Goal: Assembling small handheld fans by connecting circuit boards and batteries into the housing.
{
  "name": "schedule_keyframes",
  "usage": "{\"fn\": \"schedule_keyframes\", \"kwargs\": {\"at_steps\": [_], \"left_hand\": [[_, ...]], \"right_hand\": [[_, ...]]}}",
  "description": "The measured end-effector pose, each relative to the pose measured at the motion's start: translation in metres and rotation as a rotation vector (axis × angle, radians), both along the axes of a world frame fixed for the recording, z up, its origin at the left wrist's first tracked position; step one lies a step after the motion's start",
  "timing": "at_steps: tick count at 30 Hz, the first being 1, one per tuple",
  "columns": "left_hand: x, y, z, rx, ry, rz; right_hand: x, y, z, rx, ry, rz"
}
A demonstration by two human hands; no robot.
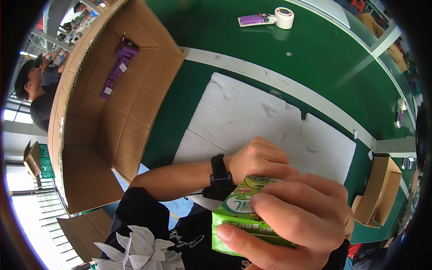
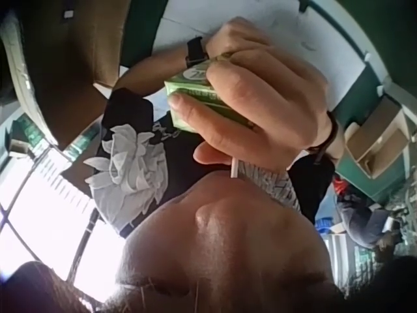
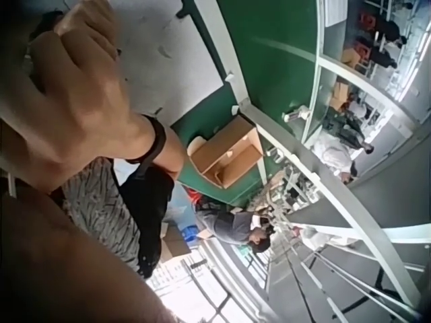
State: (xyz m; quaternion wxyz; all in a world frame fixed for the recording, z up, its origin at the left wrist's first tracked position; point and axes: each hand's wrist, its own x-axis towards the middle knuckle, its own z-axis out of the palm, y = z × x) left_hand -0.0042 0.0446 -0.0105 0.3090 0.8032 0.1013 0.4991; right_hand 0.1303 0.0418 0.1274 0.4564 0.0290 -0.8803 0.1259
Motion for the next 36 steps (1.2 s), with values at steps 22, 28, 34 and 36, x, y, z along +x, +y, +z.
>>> {"fn": "schedule_keyframes", "kwargs": {"at_steps": [22, 28, 34, 36], "left_hand": [[-0.006, 0.000, 0.010, 0.019, 0.078, 0.043], [-0.002, 0.000, 0.009, 0.001, 0.070, 0.023], [-0.002, -0.003, 0.003, -0.013, 0.062, 0.042], [-0.002, -0.003, 0.002, -0.021, 0.046, 0.052]], "right_hand": [[-0.004, -0.033, -0.007, -0.123, -0.036, -0.302], [0.006, -0.009, -0.002, 0.336, -0.004, -0.264], [0.006, -0.012, 0.002, 0.249, -0.002, -0.230], [0.007, -0.020, -0.002, -0.111, -0.008, -0.141]]}}
